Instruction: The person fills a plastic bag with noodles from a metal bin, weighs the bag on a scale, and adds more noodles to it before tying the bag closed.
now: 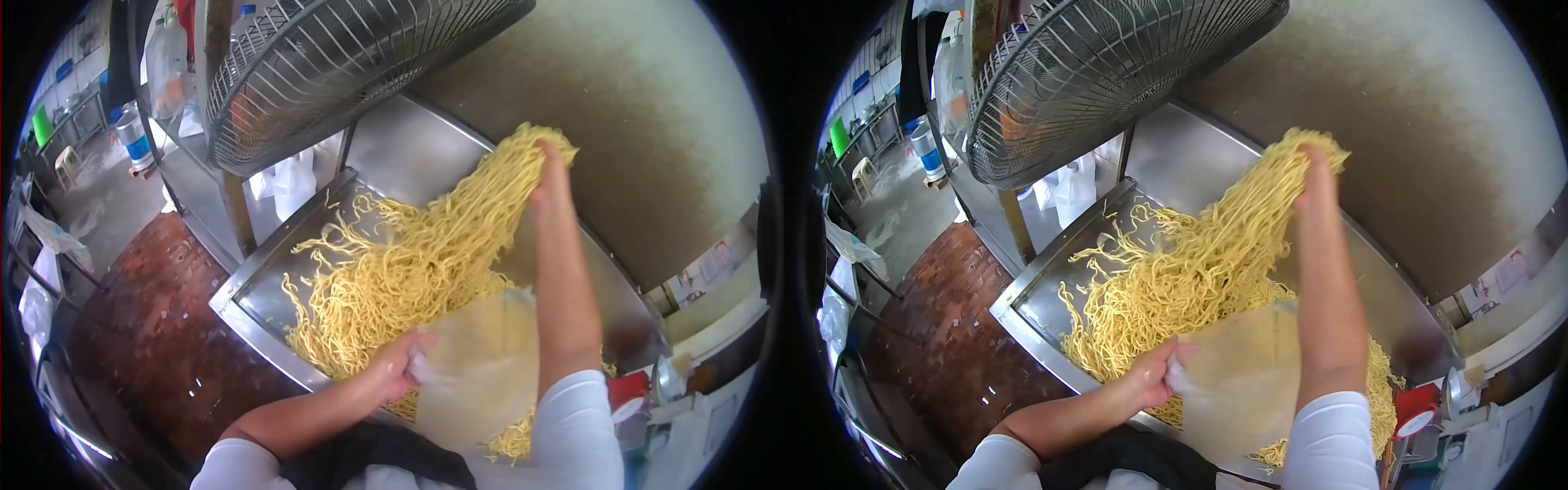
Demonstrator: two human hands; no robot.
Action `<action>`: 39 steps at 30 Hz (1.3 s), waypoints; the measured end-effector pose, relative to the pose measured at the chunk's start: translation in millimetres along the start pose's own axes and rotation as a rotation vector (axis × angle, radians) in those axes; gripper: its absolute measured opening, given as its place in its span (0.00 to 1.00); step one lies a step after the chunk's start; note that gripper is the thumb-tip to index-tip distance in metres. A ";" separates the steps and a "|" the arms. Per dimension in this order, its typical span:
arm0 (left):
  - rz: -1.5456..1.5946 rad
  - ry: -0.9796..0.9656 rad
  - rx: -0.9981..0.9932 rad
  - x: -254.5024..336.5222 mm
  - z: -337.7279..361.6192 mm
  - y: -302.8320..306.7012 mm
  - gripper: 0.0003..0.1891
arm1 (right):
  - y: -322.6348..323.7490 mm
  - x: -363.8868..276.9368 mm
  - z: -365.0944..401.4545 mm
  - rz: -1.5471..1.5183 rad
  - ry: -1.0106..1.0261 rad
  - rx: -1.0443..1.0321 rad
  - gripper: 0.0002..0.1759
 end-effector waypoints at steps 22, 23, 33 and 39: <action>-0.306 -0.271 0.152 92.7 -17.5 6.0 0.11 | 61.2 158.0 374.4 1.087 -0.819 -1.572 0.29; -0.571 -0.291 0.148 98.5 -6.1 1.8 0.14 | 59.7 155.4 370.7 1.089 -0.809 -1.597 0.29; -1.685 -0.262 0.568 115.7 83.5 52.0 0.19 | 139.7 167.3 326.4 1.690 0.075 -0.872 0.27; -0.779 -0.517 0.063 109.4 61.0 -99.5 0.17 | 45.3 95.5 302.4 1.468 -0.120 -1.018 0.16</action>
Point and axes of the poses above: each hand's wrist, its own z-axis away from the middle knuckle, its own y-axis out of the back of the hand, x = y × z, the point moved 8 cm from there along -z, towards the middle knuckle, and after that the axes turned 8 degrees about y, right-handed, at the moved point
